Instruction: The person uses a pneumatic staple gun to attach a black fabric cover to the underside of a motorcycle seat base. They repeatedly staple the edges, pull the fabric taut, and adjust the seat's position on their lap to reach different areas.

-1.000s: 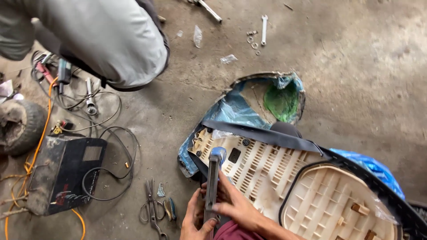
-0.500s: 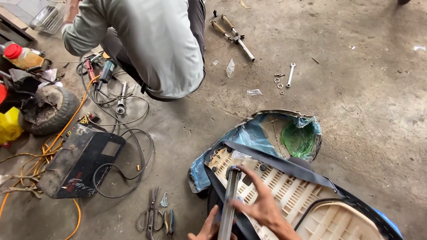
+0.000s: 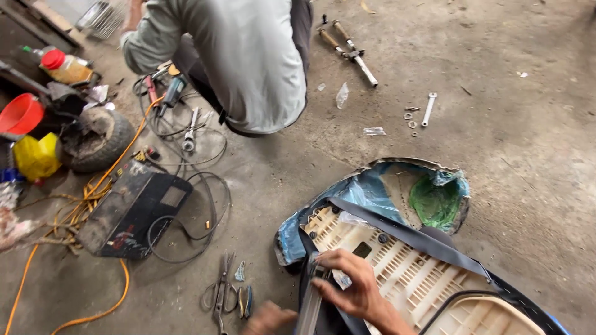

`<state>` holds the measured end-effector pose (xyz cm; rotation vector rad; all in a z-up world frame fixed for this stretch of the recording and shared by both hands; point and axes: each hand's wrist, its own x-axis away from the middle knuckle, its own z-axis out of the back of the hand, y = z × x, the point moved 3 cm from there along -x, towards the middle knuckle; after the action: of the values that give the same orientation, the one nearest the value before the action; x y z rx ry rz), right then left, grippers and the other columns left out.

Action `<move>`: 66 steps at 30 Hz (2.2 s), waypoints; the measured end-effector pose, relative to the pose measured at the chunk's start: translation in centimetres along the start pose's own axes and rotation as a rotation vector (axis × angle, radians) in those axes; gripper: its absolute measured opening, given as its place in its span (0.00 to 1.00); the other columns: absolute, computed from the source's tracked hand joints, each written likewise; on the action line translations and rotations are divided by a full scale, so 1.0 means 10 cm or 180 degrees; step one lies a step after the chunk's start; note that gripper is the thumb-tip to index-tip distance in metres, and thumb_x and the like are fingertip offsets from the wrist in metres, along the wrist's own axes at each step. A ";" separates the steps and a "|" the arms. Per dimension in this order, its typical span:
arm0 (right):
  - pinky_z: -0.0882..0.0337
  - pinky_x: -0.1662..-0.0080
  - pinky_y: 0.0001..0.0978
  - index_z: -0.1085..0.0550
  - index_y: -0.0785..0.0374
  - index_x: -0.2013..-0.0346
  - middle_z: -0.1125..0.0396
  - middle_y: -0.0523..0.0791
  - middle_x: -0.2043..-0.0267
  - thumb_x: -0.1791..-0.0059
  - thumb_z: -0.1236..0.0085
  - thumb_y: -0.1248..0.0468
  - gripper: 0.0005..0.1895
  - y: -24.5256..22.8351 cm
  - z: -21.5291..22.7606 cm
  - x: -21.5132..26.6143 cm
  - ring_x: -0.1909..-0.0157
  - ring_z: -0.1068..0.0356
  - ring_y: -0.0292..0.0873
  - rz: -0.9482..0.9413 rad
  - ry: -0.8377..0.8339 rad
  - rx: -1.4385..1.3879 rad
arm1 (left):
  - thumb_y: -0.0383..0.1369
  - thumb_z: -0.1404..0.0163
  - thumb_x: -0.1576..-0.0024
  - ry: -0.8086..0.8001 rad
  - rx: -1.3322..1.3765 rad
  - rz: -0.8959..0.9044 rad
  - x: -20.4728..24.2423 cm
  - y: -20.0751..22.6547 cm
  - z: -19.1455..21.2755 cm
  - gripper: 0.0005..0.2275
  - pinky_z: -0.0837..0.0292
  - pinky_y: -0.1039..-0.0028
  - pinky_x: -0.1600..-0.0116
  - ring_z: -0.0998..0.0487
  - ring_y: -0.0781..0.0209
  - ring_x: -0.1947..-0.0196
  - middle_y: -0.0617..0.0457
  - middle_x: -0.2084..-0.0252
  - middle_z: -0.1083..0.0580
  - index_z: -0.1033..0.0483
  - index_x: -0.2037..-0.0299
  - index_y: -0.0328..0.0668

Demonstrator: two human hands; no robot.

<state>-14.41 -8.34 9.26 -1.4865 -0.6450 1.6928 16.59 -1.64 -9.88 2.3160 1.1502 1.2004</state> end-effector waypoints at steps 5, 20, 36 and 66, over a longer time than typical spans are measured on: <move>0.15 0.51 0.46 0.24 0.72 0.64 0.22 0.54 0.62 0.53 0.28 0.60 0.17 -0.88 -0.02 -0.50 0.58 0.17 0.54 0.1225 0.0116 -0.0218 | 0.70 0.52 0.63 0.0160 -0.0602 -0.0608 -0.72 -0.70 1.07 0.50 0.20 0.57 0.57 0.17 0.37 0.56 0.31 0.44 0.23 0.38 0.34 0.42; 0.36 0.39 0.54 0.32 0.61 0.42 0.38 0.56 0.36 0.46 0.45 0.48 0.25 0.43 0.48 0.86 0.32 0.41 0.60 -0.1361 -0.1244 0.1679 | 0.47 0.47 0.43 0.1193 -0.4681 -0.0432 0.55 0.91 -0.36 0.11 0.42 0.78 0.39 0.19 0.66 0.62 0.67 0.61 0.15 0.12 0.69 0.58; 0.58 0.26 0.64 0.22 0.59 0.71 0.46 0.56 0.28 0.53 0.38 0.50 0.15 0.97 0.02 2.35 0.22 0.58 0.65 -0.2346 -0.1359 0.2289 | 0.45 0.48 0.43 0.0342 -0.5196 0.1818 -0.09 -0.26 -1.48 0.31 0.22 0.70 0.60 0.19 0.58 0.80 0.51 0.80 0.22 0.44 0.28 0.64; 0.51 0.28 0.61 0.25 0.65 0.76 0.51 0.49 0.22 0.46 0.49 0.63 0.15 0.98 0.10 2.37 0.23 0.55 0.62 -0.2186 -0.1526 0.2146 | 0.44 0.47 0.43 -0.0120 -0.5469 0.1871 -0.15 -0.48 -1.59 0.30 0.24 0.65 0.49 0.18 0.47 0.44 0.55 0.48 0.17 0.41 0.29 0.61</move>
<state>-17.87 5.48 -12.07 -0.3195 -0.6373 1.4799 1.13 -1.32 -3.76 1.1534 -0.6348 1.3458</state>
